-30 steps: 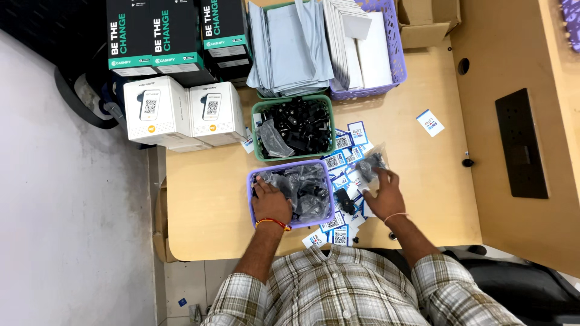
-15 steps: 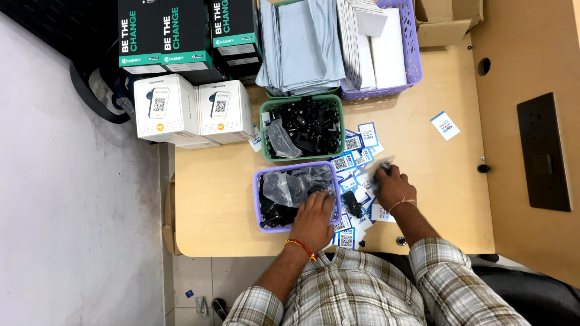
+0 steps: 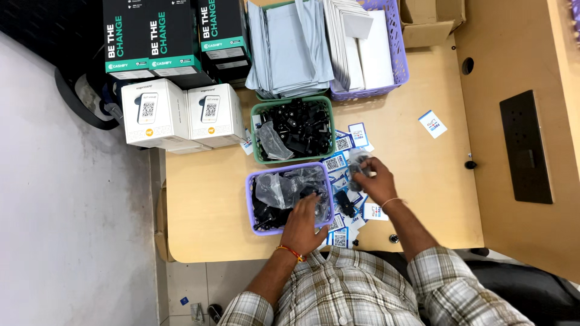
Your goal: The person sorts small black plastic components and QR code stickers on a desk by hand, moving the items into a purple basket and grouping the labels together.
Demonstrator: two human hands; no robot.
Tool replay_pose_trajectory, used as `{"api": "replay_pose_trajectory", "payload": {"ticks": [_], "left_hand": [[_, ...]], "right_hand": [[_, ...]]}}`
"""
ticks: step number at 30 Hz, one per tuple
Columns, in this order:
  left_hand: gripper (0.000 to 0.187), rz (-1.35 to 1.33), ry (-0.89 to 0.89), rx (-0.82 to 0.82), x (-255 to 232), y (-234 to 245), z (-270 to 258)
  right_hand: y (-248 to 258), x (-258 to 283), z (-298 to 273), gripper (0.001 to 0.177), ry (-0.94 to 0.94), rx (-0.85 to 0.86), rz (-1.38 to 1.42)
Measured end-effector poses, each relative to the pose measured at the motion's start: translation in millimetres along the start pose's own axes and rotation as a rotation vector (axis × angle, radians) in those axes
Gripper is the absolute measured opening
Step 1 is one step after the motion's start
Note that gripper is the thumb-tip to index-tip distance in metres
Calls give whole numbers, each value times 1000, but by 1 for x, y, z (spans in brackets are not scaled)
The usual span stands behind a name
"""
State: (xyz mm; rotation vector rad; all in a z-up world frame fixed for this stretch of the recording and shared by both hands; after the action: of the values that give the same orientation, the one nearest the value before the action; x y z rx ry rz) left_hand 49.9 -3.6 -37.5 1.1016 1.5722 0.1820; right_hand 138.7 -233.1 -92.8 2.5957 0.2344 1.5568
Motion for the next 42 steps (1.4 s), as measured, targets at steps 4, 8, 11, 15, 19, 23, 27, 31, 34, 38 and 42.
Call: {"api": "replay_pose_trajectory", "payload": {"ticks": [4,8,11,15,19,23,27,31,34,38,42], "left_hand": [[90,-111,-69,-346,-9,43,-15],[90,162,-13,-320,-7,49,-17],[86,384,-8,-175,-4,34,-16],[84,427,88,-19,11,17,-11],[89,595,175,85,33,10,2],[97,651,231,180,48,4,16],[98,640,229,160,50,3,17],[95,510,206,145,46,8,13],[83,294,87,-7,35,21,6],[59,-27,3,-222,21,28,-21],[63,-84,-89,-353,6,32,-48]], "right_hand": [[-62,79,-54,53,250,98,-308],[-111,108,-95,64,580,164,-845],[-126,69,-88,62,378,357,-1099],[-105,47,-90,63,528,390,-822],[-64,6,-77,46,197,129,-463],[-52,-7,-68,63,72,67,-687],[-62,-30,-70,69,-25,268,-959],[-62,-51,-57,60,77,230,-1108],[-44,-50,-50,61,-42,209,-949],[-18,-4,-64,65,-146,-54,-552],[-49,67,-92,51,353,12,-549]]}}
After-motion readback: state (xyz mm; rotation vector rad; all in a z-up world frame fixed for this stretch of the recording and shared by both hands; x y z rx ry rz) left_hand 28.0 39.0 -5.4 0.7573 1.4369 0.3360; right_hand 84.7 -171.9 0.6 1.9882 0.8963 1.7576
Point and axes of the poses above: each hand's wrist, its own z-axis towards the middle knuckle, its own y-axis out of the back of the hand, x = y × z, the point moved 8 cm from there along z, towards the middle knuckle, and after that the axes turned 8 degrees about x, right-handed, at the moved point
